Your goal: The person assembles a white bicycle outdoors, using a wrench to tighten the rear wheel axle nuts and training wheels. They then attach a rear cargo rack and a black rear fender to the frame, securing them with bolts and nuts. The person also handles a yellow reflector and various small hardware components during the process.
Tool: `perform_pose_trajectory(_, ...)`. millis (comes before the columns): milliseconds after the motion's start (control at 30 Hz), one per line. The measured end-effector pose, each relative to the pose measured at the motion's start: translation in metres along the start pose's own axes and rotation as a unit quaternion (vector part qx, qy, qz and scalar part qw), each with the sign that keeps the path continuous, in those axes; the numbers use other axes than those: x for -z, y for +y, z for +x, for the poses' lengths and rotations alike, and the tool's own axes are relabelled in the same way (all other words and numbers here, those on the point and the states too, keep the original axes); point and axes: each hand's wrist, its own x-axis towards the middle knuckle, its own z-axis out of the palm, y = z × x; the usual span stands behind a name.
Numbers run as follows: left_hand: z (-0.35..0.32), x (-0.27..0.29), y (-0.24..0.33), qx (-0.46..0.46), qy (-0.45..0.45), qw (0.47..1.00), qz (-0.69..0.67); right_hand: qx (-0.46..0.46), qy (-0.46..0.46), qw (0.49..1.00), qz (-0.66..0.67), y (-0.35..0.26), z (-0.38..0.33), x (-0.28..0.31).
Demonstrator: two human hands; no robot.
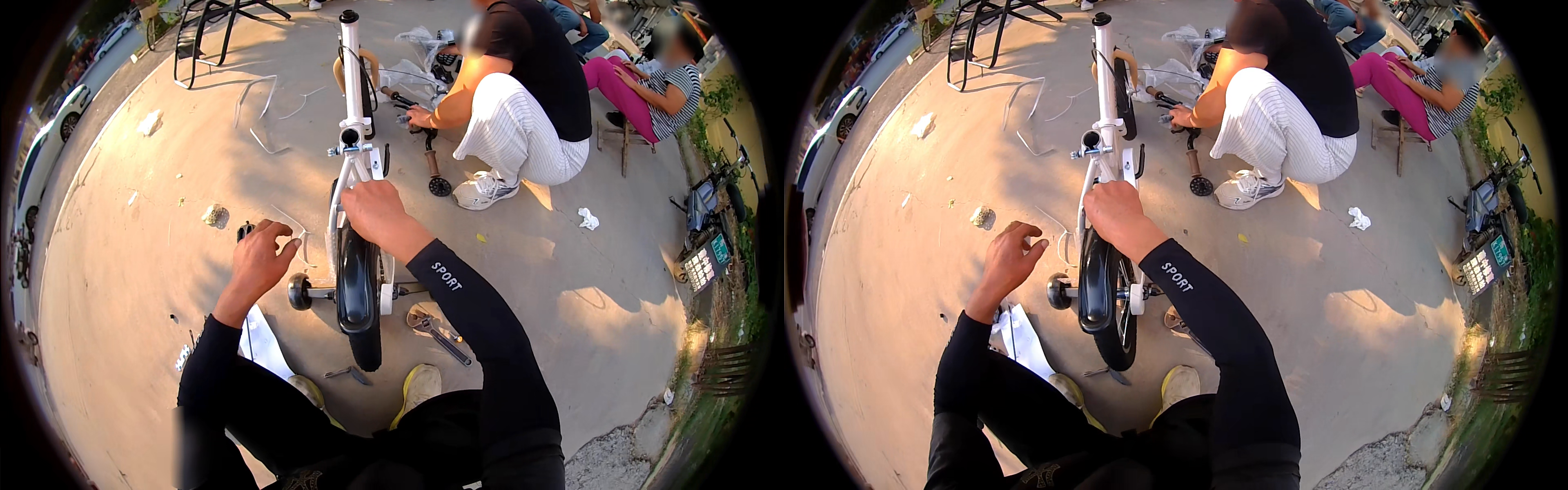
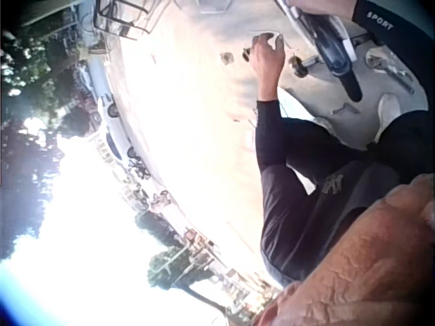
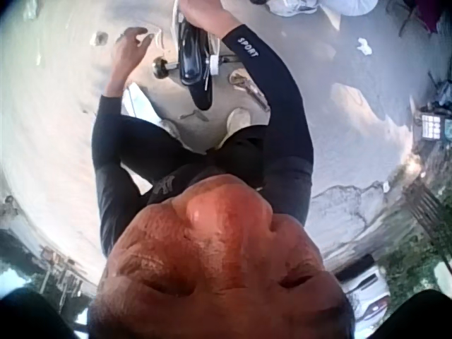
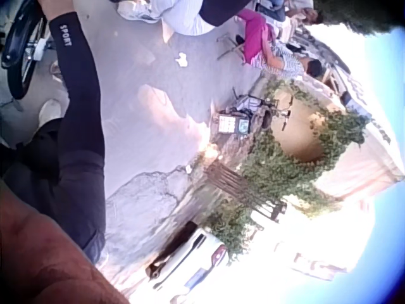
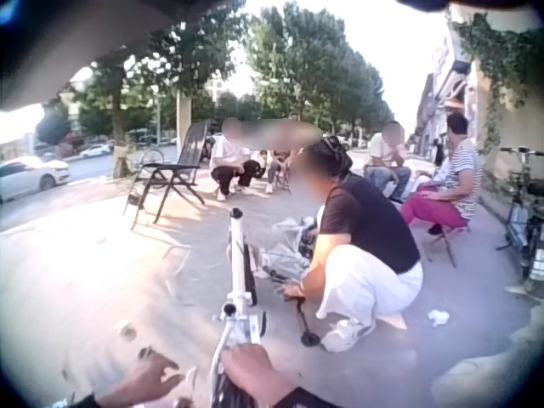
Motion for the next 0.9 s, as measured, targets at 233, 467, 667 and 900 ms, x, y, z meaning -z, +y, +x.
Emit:
perform_pose_trajectory(233,0.004,-0.012,-0.002,-0.013,-0.007,1.0,0.008,-0.02,0.023,0.999,0.017,0.007,-0.003,-0.004)
perform_pose_trajectory(467,0.01,-0.021,0.006,0.009,-0.057,0.998,-0.017,-0.039,-0.003,0.998,0.05,0.008,-0.007,0.001)
perform_pose_trajectory(667,0.012,-0.049,0.015,-0.031,-0.058,0.987,-0.144,-0.049,-0.03,0.998,0.036,0.007,-0.006,-0.003)
perform_pose_trajectory(900,0.025,-0.069,0.022,0.004,0.003,0.969,-0.247,-0.083,-0.029,0.995,0.049,0.008,0.0,0.002)
